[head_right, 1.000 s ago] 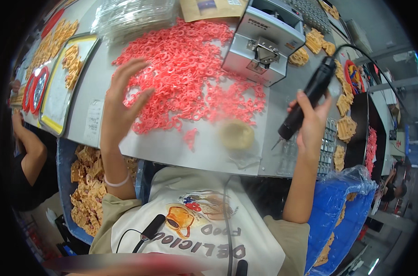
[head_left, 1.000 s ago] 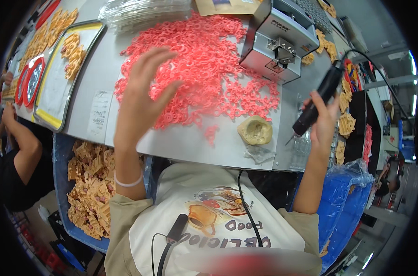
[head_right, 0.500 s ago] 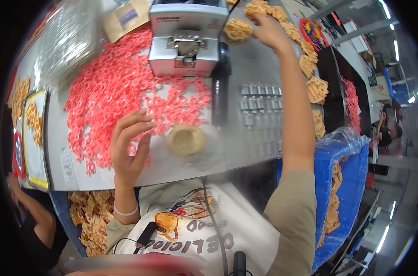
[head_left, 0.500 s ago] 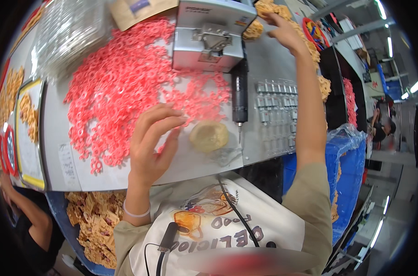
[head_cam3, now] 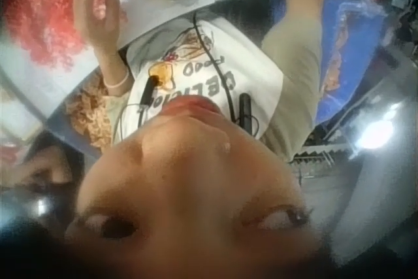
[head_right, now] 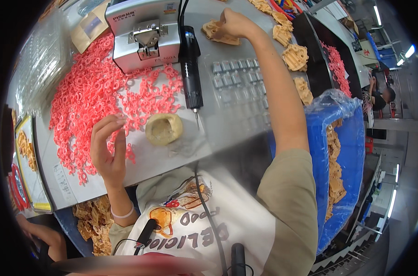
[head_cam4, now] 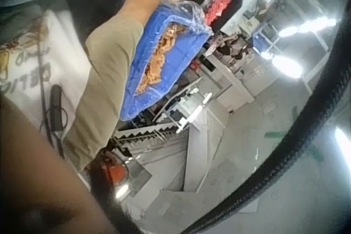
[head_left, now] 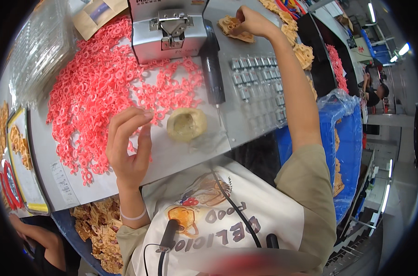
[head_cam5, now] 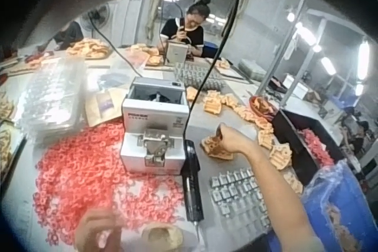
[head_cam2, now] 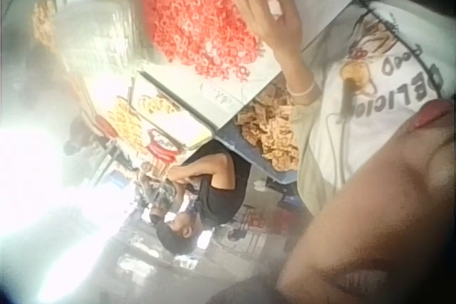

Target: The person assembles a small plastic toy component by inserting plastic gears and pink washers into a toy housing, then securing them with screws using an electric screwdriver.

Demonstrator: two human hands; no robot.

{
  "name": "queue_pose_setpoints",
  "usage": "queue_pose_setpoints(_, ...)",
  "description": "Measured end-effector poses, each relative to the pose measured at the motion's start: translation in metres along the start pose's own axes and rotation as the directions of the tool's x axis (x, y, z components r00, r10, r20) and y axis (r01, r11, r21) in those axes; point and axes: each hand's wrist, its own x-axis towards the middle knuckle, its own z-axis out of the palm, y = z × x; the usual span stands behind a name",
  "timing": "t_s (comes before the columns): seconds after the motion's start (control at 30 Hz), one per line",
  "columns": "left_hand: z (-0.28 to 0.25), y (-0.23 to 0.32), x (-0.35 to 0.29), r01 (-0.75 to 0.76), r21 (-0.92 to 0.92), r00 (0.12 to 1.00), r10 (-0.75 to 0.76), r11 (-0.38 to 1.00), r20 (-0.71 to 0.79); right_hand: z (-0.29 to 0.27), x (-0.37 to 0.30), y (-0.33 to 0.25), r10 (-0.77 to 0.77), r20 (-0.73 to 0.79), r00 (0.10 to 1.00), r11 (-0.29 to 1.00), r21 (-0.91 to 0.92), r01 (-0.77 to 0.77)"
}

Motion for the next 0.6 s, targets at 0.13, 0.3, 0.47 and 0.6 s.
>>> queue_pose_setpoints(0.13, -0.006, 0.004, -0.006, 0.033, -0.078, 0.999, -0.034, 0.996, -0.011, 0.012, -0.008, 0.021, -0.088, -0.171, 0.981, 0.988, -0.138, 0.065)
queue_pose_setpoints(0.3, -0.005, 0.008, -0.016, 0.072, -0.086, 0.996, -0.076, 0.994, -0.047, 0.011, -0.010, 0.046, -0.236, -0.287, 0.928, 0.933, -0.334, 0.134)
queue_pose_setpoints(0.47, -0.011, 0.009, -0.018, 0.072, -0.164, 0.995, -0.083, 0.984, -0.064, -0.049, -0.099, -0.053, -0.070, -0.481, 0.874, 0.993, 0.047, 0.105)
queue_pose_setpoints(0.6, -0.012, 0.017, -0.014, 0.065, -0.169, 0.996, -0.075, 0.983, -0.049, -0.050, -0.163, -0.137, -0.046, -0.259, 0.965, 0.612, 0.756, 0.232)
